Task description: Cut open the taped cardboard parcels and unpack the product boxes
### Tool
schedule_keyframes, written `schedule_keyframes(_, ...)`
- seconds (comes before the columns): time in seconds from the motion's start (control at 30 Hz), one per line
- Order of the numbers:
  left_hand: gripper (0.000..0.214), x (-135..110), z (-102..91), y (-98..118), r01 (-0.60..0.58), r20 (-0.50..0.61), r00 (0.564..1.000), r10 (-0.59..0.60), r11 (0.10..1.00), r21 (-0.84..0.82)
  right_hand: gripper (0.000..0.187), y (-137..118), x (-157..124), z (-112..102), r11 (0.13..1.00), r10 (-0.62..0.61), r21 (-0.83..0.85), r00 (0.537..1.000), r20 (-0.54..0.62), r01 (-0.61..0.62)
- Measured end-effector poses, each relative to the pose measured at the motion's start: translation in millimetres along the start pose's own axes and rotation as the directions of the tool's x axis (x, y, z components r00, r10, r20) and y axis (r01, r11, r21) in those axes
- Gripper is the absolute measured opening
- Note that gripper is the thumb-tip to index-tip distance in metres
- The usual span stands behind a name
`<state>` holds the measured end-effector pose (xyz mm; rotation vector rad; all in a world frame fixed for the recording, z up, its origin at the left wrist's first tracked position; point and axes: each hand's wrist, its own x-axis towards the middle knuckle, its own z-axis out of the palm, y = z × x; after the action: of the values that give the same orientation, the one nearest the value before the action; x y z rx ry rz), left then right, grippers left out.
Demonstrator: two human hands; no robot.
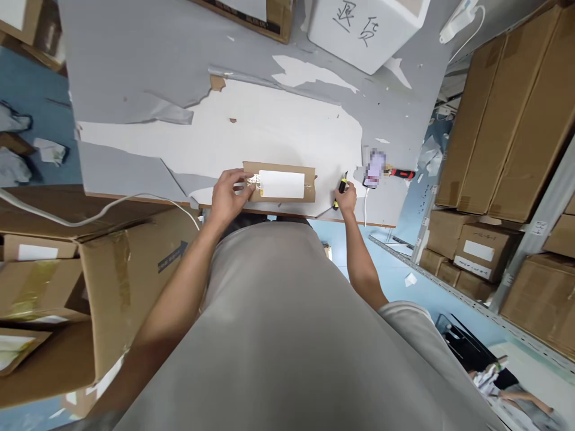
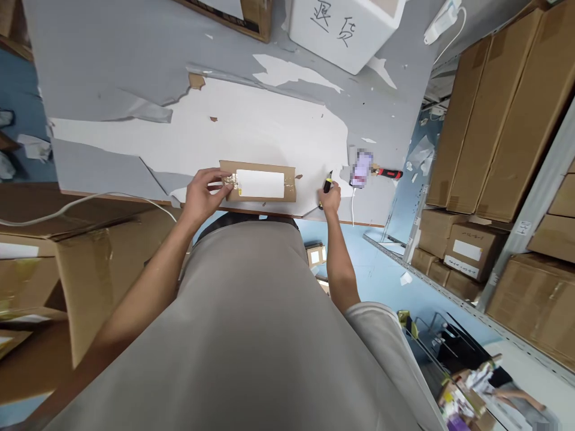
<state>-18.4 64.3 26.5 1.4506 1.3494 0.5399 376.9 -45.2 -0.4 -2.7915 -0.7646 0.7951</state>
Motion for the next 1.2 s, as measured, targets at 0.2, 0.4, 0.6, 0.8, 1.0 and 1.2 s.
schedule_keyframes(0.2,0.042,8,1.6,-21,0.01,0.062,0.998,-0.004,0.995,-0.096,0.037,-37,-30,-19,0.925,-0.273,0.293,0.959,0.072,0.241)
schedule_keyframes(0.4,0.046,13,5.1,-40,-0.01,0.104,0.994,0.029,0.984,-0.176,0.069,-106,-92,-39,0.788,-0.616,0.185,0.749,0.244,0.588)
schedule_keyframes(0.6,0.051,19,10.8,-51,-0.052,0.133,0.987,0.089,0.965,-0.257,0.049,-169,-130,-20,0.473,-0.653,-0.212,0.501,0.567,0.855)
schedule_keyframes(0.8,0.057,28,16.1,-63,-0.098,0.153,0.977,0.149,0.949,-0.3,0.048,-187,-137,-13,0.358,-0.61,-0.361,0.509,0.608,0.861)
schedule_keyframes(1.0,0.056,31,22.4,-67,-0.116,0.161,0.972,0.173,0.944,-0.31,0.048,-191,-144,-10,0.309,-0.585,-0.437,0.531,0.613,0.845)
schedule_keyframes(1.2,0.056,31,22.0,-65,-0.125,0.177,0.966,0.186,0.943,-0.307,0.045,-195,-148,-8,0.298,-0.569,-0.466,0.547,0.614,0.833)
